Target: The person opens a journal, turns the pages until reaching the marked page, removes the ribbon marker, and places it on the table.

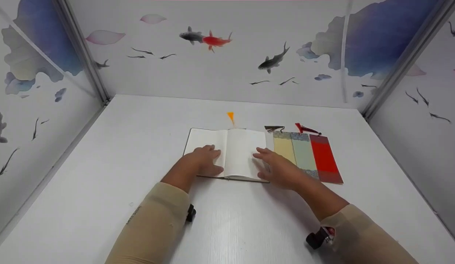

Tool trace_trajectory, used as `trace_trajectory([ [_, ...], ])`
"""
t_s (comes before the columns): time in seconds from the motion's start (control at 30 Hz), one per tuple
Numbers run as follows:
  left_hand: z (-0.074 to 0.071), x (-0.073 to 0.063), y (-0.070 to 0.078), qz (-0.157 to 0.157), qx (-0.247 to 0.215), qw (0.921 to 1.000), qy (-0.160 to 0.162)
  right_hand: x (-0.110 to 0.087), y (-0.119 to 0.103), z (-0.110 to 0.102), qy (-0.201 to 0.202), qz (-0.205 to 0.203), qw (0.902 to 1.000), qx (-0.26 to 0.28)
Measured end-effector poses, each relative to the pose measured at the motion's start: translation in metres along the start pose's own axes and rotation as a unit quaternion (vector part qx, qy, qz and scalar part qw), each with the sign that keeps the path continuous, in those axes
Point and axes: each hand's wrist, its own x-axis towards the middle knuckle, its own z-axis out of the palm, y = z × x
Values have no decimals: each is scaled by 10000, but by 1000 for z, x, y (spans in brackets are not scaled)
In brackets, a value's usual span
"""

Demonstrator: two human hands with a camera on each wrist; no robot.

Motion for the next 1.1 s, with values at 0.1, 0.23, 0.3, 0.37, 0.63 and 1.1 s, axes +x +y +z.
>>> trace_trajectory([
  [0.1,0,0,0,25,21,10000,0,0,2,2,-209,-285,9986,-391],
  [0.23,-1,-1,1,35,41,10000,6,1,4,4,-465,-661,9923,-938],
  [0.3,-1,0,1,20,29,10000,4,1,5,4,-557,-750,9897,-1081],
  [0.37,0,0,1,9,25,10000,9,0,5,5,-639,-711,9894,-1091],
  [0.63,0,-1,1,84,119,9999,34,-1,5,6,-709,-613,9908,-978],
  [1.1,1,0,-1,122,128,9998,67,-4,12,1,-587,-453,9945,-743],
])
